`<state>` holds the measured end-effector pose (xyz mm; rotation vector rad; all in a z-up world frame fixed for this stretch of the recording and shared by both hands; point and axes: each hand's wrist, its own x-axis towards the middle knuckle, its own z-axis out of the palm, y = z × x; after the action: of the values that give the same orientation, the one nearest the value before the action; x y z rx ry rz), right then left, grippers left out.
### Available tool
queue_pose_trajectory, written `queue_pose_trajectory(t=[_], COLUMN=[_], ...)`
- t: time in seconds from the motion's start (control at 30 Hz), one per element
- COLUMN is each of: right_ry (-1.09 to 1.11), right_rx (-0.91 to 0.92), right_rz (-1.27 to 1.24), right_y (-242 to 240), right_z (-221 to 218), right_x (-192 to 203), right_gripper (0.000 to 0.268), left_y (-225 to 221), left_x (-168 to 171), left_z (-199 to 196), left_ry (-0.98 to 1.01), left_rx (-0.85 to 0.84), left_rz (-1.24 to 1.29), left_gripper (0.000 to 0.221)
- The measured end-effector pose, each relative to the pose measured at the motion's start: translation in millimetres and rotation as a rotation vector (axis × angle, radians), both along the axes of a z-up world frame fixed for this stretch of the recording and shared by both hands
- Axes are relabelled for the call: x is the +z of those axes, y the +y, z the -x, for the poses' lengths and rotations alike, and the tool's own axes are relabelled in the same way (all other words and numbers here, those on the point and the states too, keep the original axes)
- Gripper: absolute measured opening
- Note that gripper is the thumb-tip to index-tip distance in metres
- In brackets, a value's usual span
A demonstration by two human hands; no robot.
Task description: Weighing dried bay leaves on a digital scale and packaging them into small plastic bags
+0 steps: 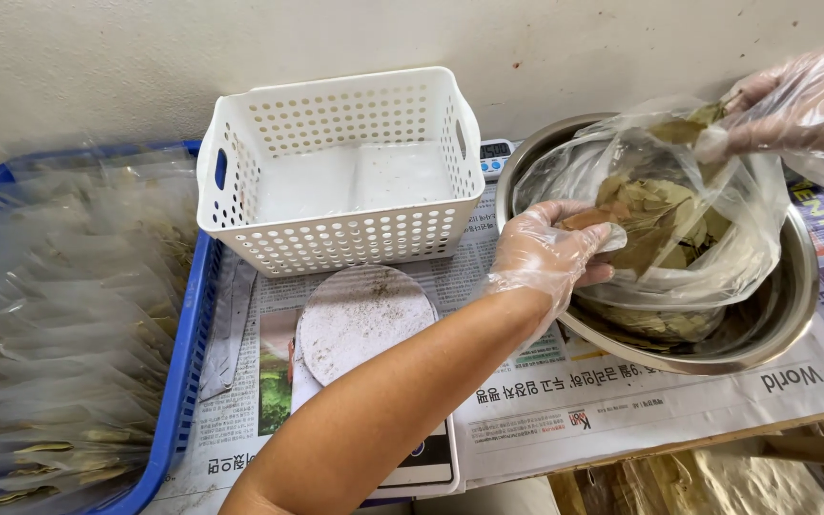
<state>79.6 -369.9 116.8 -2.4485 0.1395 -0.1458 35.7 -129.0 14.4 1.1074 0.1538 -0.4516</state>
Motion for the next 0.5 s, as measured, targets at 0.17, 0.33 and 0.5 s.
queue_pose_trajectory(t=[0.17, 0.33, 0.5], right_ry=[0.233, 0.394, 0.285], right_rx=[0.016, -0.32, -0.1], right_rz=[0.124, -0.82, -0.031], right_y=[32, -47, 24], right_z=[-2, -97, -77], right_x=[24, -39, -19], right_gripper=[0.035, 0.037, 0.023], left_y=[0, 11, 23], left_x=[-6, 3, 1], left_z=[0, 8, 12], left_ry=[-0.013, 0.108, 0.232], left_rx=[-0.001, -0.01, 0.006], left_rz=[0.065, 0.315, 0.528], left_gripper=[0.039, 0.039, 0.039])
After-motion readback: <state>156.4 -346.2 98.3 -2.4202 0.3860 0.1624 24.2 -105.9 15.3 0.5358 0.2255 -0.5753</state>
